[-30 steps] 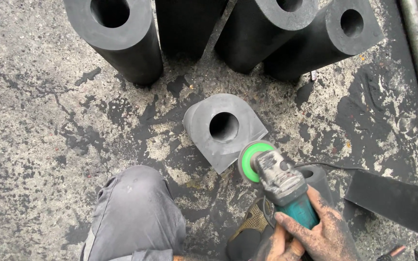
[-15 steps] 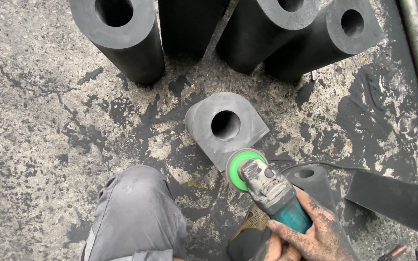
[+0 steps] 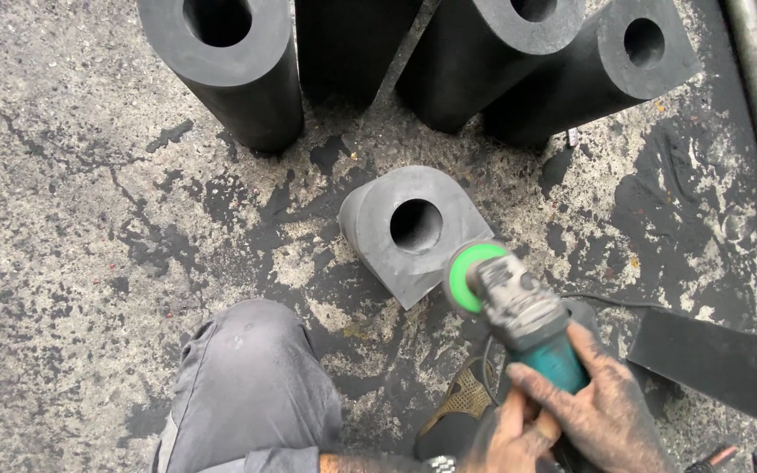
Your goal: Grind the edges of industrial rubber or plastic semi-circular components using a power grinder.
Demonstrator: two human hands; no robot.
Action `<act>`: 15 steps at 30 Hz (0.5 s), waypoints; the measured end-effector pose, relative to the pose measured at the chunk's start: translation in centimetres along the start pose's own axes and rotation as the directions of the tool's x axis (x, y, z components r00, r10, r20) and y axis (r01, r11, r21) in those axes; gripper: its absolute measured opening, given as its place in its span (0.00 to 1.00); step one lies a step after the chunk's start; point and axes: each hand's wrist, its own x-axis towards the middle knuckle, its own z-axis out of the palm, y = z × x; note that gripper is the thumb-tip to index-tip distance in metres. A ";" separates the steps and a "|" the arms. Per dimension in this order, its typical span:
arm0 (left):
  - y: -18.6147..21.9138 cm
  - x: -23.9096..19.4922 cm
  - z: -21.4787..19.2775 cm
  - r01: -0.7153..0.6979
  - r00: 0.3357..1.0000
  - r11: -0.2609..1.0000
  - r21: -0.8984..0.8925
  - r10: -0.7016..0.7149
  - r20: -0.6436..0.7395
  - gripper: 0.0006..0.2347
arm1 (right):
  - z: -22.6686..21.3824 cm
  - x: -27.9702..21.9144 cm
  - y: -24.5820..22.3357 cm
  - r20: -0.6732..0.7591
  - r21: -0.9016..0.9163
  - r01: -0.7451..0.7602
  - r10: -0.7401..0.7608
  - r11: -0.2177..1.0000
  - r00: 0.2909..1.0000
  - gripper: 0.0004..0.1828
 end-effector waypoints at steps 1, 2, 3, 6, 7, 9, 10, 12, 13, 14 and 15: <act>3.7 1.7 -1.2 0.012 1.000 1.000 -0.002 -0.012 0.002 0.30 | -0.4 -0.1 -0.7 -0.072 -0.018 -0.001 -0.001 1.000 0.997 0.44; 7.6 3.8 0.6 0.019 1.000 1.000 -0.006 -0.019 0.002 0.30 | -1.0 -0.1 -1.6 -0.144 -0.042 -0.002 -0.004 0.999 0.990 0.41; 7.9 3.6 0.6 0.013 1.000 1.000 -0.007 -0.013 0.003 0.30 | -1.0 0.4 -0.5 -0.147 -0.046 0.001 -0.008 0.999 0.989 0.41; 8.8 3.3 0.9 0.110 0.994 0.986 0.123 -0.107 -0.031 0.30 | -0.9 0.6 0.7 -0.090 -0.043 0.078 -0.082 0.996 0.993 0.40; 9.1 3.4 0.9 0.107 0.994 0.987 0.121 -0.104 -0.038 0.30 | -0.8 -0.1 -0.3 -0.040 -0.045 0.094 -0.096 0.995 0.995 0.42; 9.4 3.5 1.2 0.110 0.994 0.986 0.126 -0.106 -0.036 0.30 | -0.6 -0.5 -0.3 0.004 -0.042 0.101 -0.101 0.994 0.995 0.43; 9.6 3.6 1.2 0.108 0.994 0.986 0.124 -0.103 -0.045 0.30 | -0.5 0.0 0.4 0.016 0.069 0.121 -0.122 0.990 0.992 0.44; 9.8 3.5 1.3 0.109 0.993 0.986 0.123 -0.103 -0.053 0.30 | -0.8 0.2 0.0 0.024 0.181 0.136 -0.143 0.974 0.989 0.44; 9.8 3.3 1.3 0.109 0.993 0.987 0.119 -0.102 -0.062 0.30 | -1.2 -0.1 -1.3 -0.037 0.050 0.085 -0.084 0.995 0.996 0.41; 9.9 3.2 1.2 0.102 0.993 0.989 0.111 -0.095 -0.072 0.29 | -1.7 -0.3 -2.7 -0.105 -0.086 0.028 -0.037 0.996 0.994 0.38; 9.7 3.2 1.2 0.099 0.993 0.989 0.109 -0.091 -0.073 0.29 | -1.6 -0.2 -2.5 -0.106 -0.090 0.030 -0.039 0.996 0.994 0.38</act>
